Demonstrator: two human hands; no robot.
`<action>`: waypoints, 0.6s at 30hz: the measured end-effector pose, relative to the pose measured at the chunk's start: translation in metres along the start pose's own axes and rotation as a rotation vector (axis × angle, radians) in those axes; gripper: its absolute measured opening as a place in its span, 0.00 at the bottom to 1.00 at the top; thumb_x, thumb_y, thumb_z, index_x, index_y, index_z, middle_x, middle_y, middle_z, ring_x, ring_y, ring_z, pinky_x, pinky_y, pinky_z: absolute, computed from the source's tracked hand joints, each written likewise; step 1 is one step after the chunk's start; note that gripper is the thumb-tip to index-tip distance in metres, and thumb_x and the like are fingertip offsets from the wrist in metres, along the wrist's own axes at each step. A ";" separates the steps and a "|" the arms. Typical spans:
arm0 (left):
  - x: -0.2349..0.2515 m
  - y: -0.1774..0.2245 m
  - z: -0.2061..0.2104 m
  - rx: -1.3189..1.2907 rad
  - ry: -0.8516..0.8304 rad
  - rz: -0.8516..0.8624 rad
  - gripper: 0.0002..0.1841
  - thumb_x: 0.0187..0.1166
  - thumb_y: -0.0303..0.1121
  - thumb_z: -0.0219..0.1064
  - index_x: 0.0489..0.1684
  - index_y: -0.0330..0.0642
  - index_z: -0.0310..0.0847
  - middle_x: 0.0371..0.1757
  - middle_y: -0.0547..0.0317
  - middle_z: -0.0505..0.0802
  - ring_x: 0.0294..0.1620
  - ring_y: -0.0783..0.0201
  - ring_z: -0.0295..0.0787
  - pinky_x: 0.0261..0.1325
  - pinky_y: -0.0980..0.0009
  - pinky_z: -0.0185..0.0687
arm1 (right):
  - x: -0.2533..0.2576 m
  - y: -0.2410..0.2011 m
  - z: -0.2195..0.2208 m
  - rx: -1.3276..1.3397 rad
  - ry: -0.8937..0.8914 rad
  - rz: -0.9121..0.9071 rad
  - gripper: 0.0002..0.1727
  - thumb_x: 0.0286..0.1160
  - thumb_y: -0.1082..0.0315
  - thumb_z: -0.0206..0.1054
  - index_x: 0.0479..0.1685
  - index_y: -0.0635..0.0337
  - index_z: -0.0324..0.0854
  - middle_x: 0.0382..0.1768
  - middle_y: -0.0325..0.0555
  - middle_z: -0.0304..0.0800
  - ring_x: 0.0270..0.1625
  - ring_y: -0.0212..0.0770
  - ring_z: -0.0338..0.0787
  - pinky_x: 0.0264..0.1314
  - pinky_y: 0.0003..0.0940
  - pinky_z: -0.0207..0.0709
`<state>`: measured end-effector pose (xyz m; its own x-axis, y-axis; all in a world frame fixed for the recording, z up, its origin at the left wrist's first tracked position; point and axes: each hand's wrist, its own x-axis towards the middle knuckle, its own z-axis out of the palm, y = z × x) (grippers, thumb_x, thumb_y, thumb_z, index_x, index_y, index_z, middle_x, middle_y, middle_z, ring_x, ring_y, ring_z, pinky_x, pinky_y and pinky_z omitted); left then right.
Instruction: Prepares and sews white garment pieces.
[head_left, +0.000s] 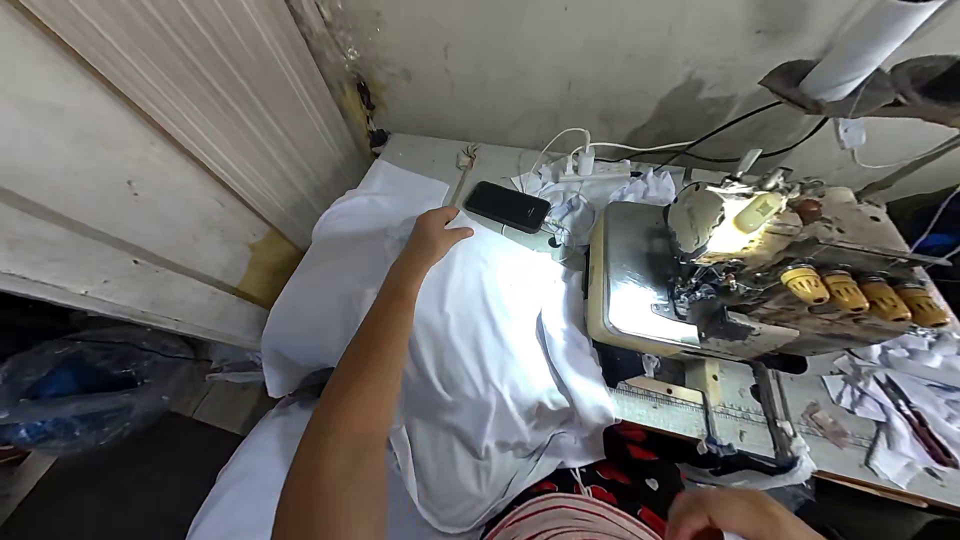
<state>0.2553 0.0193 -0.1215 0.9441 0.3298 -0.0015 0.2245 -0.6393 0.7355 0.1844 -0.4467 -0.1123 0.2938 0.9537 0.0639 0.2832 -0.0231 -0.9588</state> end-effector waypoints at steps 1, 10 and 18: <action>-0.013 0.010 -0.003 -0.046 0.041 0.070 0.11 0.80 0.32 0.72 0.42 0.29 0.85 0.38 0.44 0.90 0.41 0.56 0.86 0.53 0.55 0.81 | 0.007 0.004 -0.002 -0.061 0.037 0.007 0.13 0.84 0.65 0.64 0.47 0.68 0.86 0.40 0.49 0.93 0.40 0.29 0.91 0.47 0.26 0.85; -0.131 0.114 -0.001 -0.075 0.166 0.629 0.06 0.79 0.30 0.69 0.38 0.36 0.89 0.36 0.62 0.88 0.36 0.79 0.81 0.42 0.85 0.77 | 0.147 0.002 -0.036 -0.348 0.434 -0.347 0.36 0.82 0.48 0.65 0.81 0.66 0.70 0.77 0.53 0.78 0.79 0.36 0.76 0.81 0.37 0.71; -0.171 0.124 -0.039 -0.101 0.351 0.698 0.08 0.85 0.32 0.65 0.43 0.37 0.88 0.40 0.73 0.91 0.41 0.88 0.84 0.48 0.90 0.80 | 0.144 -0.010 -0.028 -0.055 0.139 -0.427 0.11 0.85 0.61 0.65 0.45 0.61 0.85 0.39 0.28 0.91 0.44 0.13 0.86 0.50 0.14 0.82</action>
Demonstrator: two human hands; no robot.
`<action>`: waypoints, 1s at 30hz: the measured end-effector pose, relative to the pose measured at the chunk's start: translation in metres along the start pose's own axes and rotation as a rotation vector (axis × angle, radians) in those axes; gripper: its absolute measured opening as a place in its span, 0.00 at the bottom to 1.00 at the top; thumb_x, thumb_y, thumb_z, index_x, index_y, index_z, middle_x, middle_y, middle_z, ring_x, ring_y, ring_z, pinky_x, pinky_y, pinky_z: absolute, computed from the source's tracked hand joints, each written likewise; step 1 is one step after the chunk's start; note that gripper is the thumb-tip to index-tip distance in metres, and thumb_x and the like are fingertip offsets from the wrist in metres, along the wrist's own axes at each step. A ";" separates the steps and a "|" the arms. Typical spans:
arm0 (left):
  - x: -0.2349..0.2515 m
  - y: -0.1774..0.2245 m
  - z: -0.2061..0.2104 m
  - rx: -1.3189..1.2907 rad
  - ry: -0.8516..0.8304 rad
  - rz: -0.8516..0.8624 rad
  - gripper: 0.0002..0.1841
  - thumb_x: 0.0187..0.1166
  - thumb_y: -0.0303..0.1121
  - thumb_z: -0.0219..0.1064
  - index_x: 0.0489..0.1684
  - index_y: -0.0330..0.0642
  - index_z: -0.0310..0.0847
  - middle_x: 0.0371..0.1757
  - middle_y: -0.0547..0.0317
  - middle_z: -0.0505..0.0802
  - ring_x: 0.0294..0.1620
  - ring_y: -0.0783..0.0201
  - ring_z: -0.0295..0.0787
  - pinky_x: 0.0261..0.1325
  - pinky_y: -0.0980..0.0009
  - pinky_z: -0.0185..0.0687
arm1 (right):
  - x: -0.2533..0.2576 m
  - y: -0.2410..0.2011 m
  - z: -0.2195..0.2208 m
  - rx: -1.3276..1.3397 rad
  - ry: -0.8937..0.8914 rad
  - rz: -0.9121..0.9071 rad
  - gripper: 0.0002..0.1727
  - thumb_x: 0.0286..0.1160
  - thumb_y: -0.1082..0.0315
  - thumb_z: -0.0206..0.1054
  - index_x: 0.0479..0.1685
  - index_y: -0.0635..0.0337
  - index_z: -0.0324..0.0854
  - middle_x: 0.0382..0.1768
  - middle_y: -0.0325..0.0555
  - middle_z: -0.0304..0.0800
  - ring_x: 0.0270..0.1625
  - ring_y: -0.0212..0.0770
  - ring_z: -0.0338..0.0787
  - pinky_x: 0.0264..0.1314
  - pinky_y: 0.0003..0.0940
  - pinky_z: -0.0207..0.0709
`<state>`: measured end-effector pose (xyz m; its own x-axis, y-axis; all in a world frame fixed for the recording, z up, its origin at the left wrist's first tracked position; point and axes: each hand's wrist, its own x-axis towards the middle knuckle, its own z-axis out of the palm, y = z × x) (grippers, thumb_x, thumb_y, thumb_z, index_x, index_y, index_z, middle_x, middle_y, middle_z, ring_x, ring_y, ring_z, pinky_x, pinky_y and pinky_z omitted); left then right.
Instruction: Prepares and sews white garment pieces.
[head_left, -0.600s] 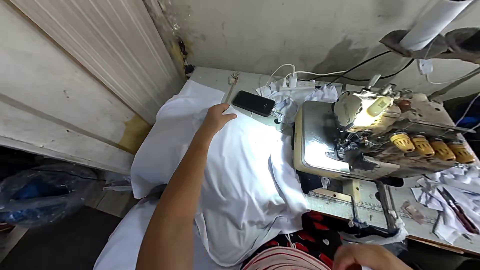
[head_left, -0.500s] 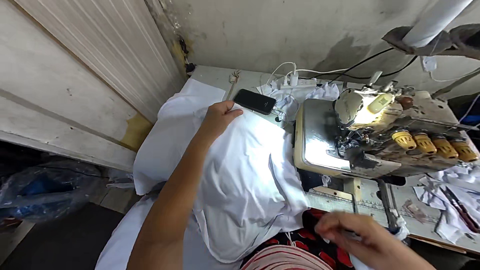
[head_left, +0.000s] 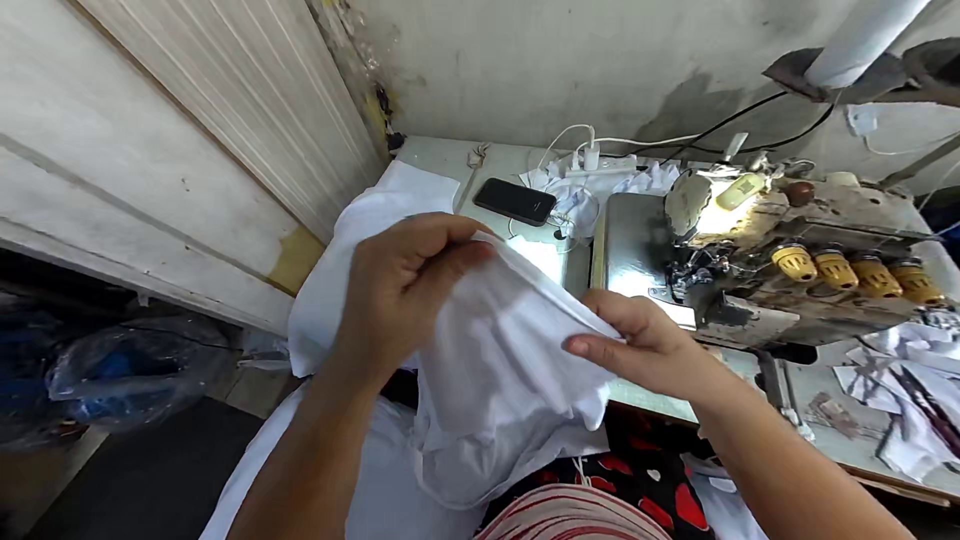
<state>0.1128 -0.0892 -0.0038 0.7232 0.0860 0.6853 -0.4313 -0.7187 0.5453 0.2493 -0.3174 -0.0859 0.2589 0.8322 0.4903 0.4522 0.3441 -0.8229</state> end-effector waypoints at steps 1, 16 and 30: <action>-0.003 -0.003 -0.005 0.001 0.027 -0.026 0.08 0.85 0.33 0.65 0.44 0.39 0.87 0.40 0.76 0.91 0.41 0.89 0.84 0.48 0.91 0.81 | -0.013 0.004 0.001 0.010 -0.009 0.034 0.11 0.84 0.61 0.65 0.44 0.60 0.85 0.38 0.28 0.91 0.43 0.12 0.86 0.49 0.13 0.81; 0.027 -0.014 0.021 -0.285 0.358 -0.018 0.08 0.90 0.36 0.58 0.49 0.60 0.85 0.47 0.85 0.93 0.47 0.85 0.89 0.52 0.86 0.84 | -0.045 -0.050 0.027 0.215 0.303 -0.127 0.09 0.87 0.64 0.63 0.47 0.62 0.75 0.29 0.35 0.80 0.33 0.12 0.78 0.39 0.05 0.71; 0.008 -0.053 0.241 -0.141 -0.398 -0.074 0.04 0.75 0.29 0.74 0.38 0.41 0.96 0.39 0.59 0.96 0.45 0.69 0.92 0.55 0.70 0.87 | -0.204 0.026 0.050 0.537 0.574 0.600 0.18 0.76 0.72 0.69 0.63 0.48 0.83 0.46 0.29 0.96 0.47 0.24 0.93 0.51 0.23 0.87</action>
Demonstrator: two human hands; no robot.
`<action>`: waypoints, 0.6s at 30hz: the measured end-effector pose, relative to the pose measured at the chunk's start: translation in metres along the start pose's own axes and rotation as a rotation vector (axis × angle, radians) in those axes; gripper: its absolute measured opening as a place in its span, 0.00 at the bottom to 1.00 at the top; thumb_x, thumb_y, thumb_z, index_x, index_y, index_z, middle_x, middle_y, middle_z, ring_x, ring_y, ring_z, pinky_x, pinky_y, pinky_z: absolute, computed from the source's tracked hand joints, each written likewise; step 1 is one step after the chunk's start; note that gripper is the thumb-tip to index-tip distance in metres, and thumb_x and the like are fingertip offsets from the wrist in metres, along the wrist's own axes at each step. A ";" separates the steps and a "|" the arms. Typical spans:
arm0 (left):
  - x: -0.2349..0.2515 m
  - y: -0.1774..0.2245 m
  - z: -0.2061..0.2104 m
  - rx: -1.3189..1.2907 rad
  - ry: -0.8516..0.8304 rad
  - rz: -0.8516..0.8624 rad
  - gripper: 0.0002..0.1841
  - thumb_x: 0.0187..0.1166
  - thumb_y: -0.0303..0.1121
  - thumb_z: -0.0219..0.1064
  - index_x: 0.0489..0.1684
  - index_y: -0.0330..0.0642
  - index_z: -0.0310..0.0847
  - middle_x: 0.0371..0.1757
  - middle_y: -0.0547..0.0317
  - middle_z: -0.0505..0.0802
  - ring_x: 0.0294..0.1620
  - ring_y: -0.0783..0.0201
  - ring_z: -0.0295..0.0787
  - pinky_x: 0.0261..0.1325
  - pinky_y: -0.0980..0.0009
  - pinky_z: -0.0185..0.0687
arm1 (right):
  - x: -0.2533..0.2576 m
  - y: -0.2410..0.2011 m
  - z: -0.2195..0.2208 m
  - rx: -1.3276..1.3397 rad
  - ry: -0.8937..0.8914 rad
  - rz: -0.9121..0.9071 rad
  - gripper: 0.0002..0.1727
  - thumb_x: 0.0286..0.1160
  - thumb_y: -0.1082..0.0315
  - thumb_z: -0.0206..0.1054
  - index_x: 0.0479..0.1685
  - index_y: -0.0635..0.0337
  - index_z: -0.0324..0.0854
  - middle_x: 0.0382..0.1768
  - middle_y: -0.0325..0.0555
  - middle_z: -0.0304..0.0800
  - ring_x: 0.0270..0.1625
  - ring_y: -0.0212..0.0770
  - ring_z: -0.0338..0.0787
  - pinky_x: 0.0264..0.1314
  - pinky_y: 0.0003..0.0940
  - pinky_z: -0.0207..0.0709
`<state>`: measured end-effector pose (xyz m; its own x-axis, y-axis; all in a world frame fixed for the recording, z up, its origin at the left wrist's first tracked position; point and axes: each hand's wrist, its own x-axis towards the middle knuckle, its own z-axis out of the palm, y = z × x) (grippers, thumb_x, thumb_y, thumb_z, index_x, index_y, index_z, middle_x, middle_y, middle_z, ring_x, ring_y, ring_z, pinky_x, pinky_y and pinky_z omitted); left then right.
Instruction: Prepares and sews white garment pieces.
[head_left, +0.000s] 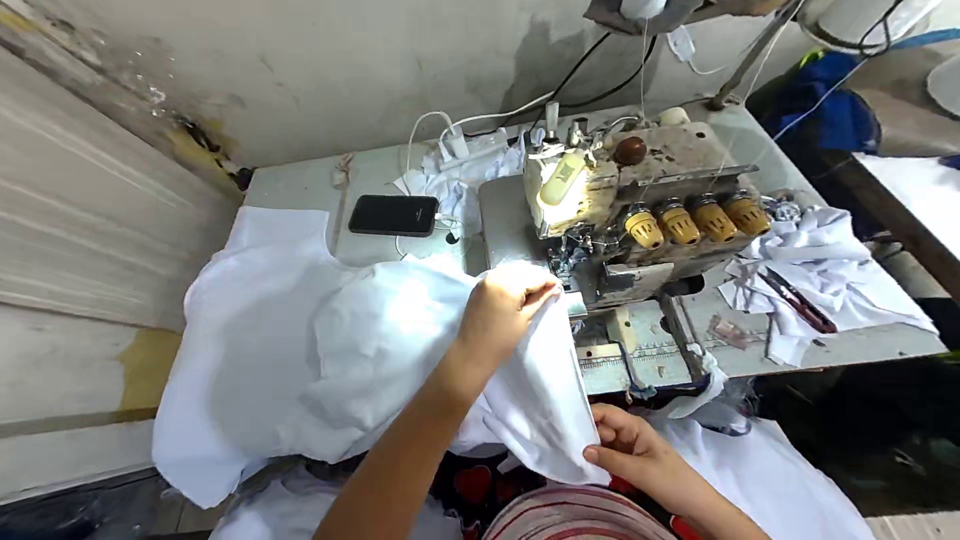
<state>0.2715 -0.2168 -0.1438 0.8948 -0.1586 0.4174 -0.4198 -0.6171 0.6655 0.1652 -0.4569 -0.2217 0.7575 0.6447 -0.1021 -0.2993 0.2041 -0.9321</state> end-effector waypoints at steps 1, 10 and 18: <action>-0.001 0.000 0.005 0.021 0.028 0.008 0.04 0.75 0.30 0.74 0.37 0.42 0.96 0.39 0.59 0.96 0.45 0.69 0.92 0.55 0.70 0.86 | 0.002 0.002 -0.004 -0.032 -0.004 -0.035 0.14 0.76 0.71 0.70 0.58 0.47 0.86 0.45 0.27 0.96 0.47 0.22 0.93 0.51 0.22 0.87; 0.001 0.004 0.004 -0.078 0.058 -0.149 0.01 0.71 0.30 0.77 0.33 0.44 0.94 0.35 0.66 0.92 0.39 0.78 0.88 0.47 0.80 0.85 | 0.024 -0.001 0.000 -0.175 0.048 -0.138 0.09 0.89 0.61 0.60 0.57 0.52 0.78 0.34 0.27 0.90 0.36 0.18 0.88 0.40 0.16 0.83; -0.014 0.008 0.014 0.175 0.076 0.004 0.07 0.79 0.36 0.71 0.39 0.46 0.94 0.40 0.60 0.96 0.42 0.64 0.92 0.48 0.64 0.84 | 0.016 0.010 -0.002 -0.171 0.188 -0.240 0.04 0.81 0.61 0.69 0.43 0.49 0.84 0.34 0.26 0.91 0.37 0.18 0.88 0.43 0.15 0.83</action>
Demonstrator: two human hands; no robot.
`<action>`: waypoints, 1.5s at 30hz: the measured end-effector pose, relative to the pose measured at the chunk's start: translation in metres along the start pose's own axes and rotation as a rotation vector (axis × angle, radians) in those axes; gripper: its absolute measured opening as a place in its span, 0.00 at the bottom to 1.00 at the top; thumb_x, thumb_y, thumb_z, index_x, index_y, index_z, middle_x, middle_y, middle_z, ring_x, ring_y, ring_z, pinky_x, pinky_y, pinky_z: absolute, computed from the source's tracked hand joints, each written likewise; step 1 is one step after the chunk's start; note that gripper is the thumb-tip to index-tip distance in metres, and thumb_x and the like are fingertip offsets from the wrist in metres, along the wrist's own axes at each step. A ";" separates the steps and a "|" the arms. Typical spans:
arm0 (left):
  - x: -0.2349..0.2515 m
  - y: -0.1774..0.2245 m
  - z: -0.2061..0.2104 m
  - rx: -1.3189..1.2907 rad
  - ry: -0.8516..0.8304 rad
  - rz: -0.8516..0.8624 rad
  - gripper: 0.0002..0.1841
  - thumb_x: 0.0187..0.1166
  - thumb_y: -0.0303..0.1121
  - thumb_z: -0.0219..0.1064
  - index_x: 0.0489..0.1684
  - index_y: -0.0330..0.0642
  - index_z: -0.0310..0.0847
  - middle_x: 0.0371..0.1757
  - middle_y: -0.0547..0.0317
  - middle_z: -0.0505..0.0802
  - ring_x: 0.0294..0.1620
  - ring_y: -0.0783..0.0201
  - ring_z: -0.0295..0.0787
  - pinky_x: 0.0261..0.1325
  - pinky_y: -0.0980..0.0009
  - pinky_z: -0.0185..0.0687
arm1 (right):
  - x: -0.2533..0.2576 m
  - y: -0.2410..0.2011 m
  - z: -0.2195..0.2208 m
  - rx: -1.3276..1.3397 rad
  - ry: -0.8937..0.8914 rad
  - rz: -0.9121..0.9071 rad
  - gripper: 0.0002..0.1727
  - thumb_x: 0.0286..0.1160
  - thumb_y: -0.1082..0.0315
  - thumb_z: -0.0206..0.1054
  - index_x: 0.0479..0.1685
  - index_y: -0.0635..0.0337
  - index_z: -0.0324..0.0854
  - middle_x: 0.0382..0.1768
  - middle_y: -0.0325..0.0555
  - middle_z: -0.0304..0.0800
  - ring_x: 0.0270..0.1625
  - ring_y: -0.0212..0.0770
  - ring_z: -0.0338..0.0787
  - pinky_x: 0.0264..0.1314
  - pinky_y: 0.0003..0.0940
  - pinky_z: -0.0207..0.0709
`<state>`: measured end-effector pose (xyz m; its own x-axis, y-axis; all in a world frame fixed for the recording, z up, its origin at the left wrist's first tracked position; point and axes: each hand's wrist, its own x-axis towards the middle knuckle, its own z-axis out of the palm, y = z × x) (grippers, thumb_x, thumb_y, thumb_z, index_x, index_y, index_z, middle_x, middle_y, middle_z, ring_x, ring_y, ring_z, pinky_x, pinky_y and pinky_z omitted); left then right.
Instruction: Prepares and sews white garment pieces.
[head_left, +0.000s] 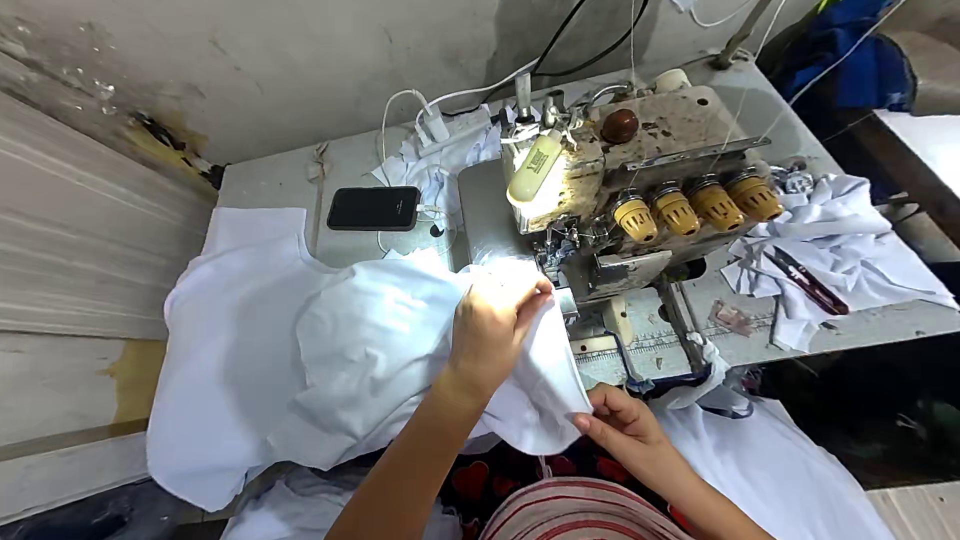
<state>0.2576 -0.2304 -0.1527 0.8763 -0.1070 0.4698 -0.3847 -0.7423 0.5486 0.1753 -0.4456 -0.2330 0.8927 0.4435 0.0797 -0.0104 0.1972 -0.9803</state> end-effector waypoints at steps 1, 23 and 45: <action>-0.008 0.004 -0.003 0.062 -0.039 0.023 0.11 0.83 0.39 0.66 0.43 0.48 0.95 0.44 0.59 0.96 0.45 0.60 0.92 0.50 0.61 0.85 | -0.002 0.001 0.000 0.014 0.015 0.012 0.04 0.79 0.62 0.72 0.41 0.49 0.85 0.35 0.26 0.92 0.38 0.19 0.89 0.44 0.16 0.84; 0.073 -0.032 -0.003 0.370 -0.325 -0.106 0.29 0.84 0.39 0.53 0.81 0.28 0.71 0.88 0.37 0.69 0.92 0.40 0.58 0.89 0.44 0.53 | 0.039 -0.031 0.011 0.102 -0.126 0.092 0.11 0.88 0.68 0.59 0.62 0.59 0.75 0.42 0.30 0.92 0.45 0.23 0.91 0.51 0.22 0.86; -0.099 0.015 -0.011 -0.290 0.067 -0.011 0.11 0.87 0.40 0.62 0.44 0.45 0.89 0.43 0.60 0.93 0.52 0.69 0.87 0.62 0.71 0.79 | 0.000 -0.038 0.007 0.137 -0.084 0.162 0.09 0.81 0.71 0.67 0.55 0.54 0.83 0.44 0.28 0.94 0.46 0.22 0.91 0.53 0.21 0.86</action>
<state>0.1624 -0.2235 -0.1834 0.8635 -0.0495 0.5020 -0.4508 -0.5222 0.7240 0.1728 -0.4467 -0.1943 0.8339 0.5491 -0.0562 -0.2166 0.2318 -0.9483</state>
